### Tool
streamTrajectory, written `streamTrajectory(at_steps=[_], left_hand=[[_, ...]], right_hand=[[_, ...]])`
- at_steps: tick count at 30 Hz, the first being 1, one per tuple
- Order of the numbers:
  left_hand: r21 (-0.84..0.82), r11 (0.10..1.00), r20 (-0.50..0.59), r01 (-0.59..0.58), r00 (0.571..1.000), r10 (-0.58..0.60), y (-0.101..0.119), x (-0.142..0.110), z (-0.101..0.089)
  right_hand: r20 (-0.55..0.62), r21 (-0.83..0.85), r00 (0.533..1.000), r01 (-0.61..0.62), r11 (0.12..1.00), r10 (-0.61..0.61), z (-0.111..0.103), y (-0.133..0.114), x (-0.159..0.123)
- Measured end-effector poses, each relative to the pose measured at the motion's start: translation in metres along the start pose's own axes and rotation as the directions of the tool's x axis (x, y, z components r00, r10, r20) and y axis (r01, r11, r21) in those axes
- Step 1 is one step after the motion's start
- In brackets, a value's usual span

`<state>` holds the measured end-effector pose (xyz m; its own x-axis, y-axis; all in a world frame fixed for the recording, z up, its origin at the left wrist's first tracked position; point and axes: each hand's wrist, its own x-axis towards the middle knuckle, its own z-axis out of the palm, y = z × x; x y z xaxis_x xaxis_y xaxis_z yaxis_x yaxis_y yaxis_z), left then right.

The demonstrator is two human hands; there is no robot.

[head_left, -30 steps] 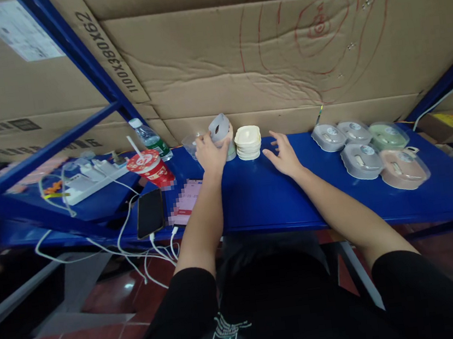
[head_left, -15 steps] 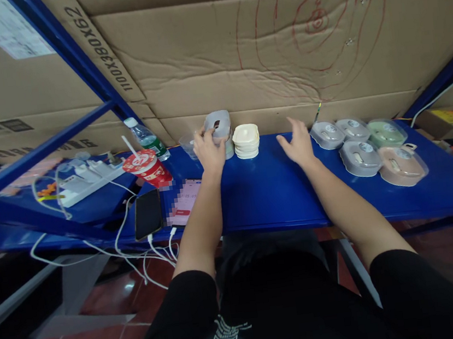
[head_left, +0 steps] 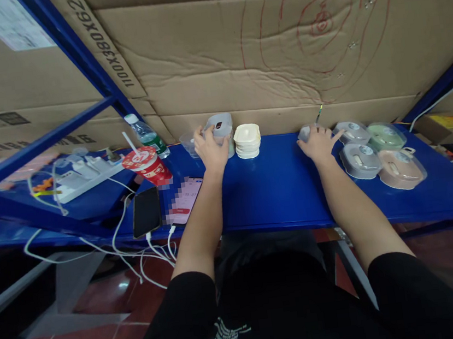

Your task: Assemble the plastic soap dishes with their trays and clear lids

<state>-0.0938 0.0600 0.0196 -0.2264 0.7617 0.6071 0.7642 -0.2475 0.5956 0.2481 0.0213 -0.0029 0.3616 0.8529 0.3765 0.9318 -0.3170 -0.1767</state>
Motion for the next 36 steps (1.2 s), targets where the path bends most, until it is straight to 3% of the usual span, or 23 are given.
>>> streamTrajectory(at_steps=[3,7,9,11,13,15,17,20,22,25,31,33,36], left_hand=[[0.000,1.000,-0.006,0.012,1.000,-0.012,0.001,0.000,0.000],[-0.051,0.999,-0.046,-0.019,0.999,0.017,-0.002,0.000,0.004],[-0.081,0.994,-0.078,-0.067,0.995,0.061,-0.003,0.000,0.007],[-0.097,0.986,-0.118,-0.134,0.985,0.122,-0.003,-0.002,0.010],[-0.104,0.972,-0.154,-0.211,0.969,0.193,-0.001,-0.005,0.013],[-0.118,0.948,-0.167,-0.295,0.947,0.274,0.004,-0.009,0.016],[-0.154,0.905,-0.129,-0.398,0.916,0.381,0.010,-0.015,0.019],[-0.258,0.803,0.002,-0.537,0.831,0.556,0.020,-0.024,0.020],[-0.327,0.769,0.070,-0.549,0.798,0.599,0.025,-0.028,0.019],[-0.341,0.786,0.075,-0.515,0.819,0.569,0.029,-0.031,0.015],[-0.282,0.804,0.045,-0.524,0.830,0.557,0.024,-0.027,0.013],[-0.259,0.853,-0.001,-0.454,0.883,0.469,0.019,-0.022,0.012],[-0.303,0.930,-0.171,-0.208,0.972,0.162,0.007,-0.006,0.007]], right_hand=[[0.015,0.009,0.997,0.075,0.997,-0.075,-0.009,-0.015,-0.008],[0.186,0.121,0.981,0.033,0.992,-0.055,-0.014,-0.018,-0.008],[0.203,0.176,0.978,0.018,0.984,-0.054,-0.016,-0.017,-0.006],[0.121,0.241,0.992,0.017,0.970,-0.047,-0.018,-0.017,-0.004],[-0.043,0.371,0.998,0.058,0.927,-0.045,-0.022,-0.021,-0.003],[-0.194,0.552,0.979,0.163,0.818,-0.065,-0.026,-0.027,-0.004],[-0.219,0.753,0.969,0.241,0.613,-0.112,-0.030,-0.035,-0.007],[-0.031,0.956,0.952,0.117,0.270,-0.304,-0.038,-0.045,-0.016],[0.089,0.986,0.892,-0.015,0.167,-0.443,-0.043,-0.050,-0.022],[0.168,0.984,0.836,-0.109,0.142,-0.523,-0.048,-0.053,-0.029],[0.230,0.973,0.786,-0.182,0.141,-0.573,-0.038,-0.061,-0.036],[0.179,0.984,0.813,-0.162,0.081,-0.555,-0.033,-0.065,-0.037],[0.062,0.998,0.917,-0.070,-0.004,-0.395,-0.028,-0.068,-0.033]])
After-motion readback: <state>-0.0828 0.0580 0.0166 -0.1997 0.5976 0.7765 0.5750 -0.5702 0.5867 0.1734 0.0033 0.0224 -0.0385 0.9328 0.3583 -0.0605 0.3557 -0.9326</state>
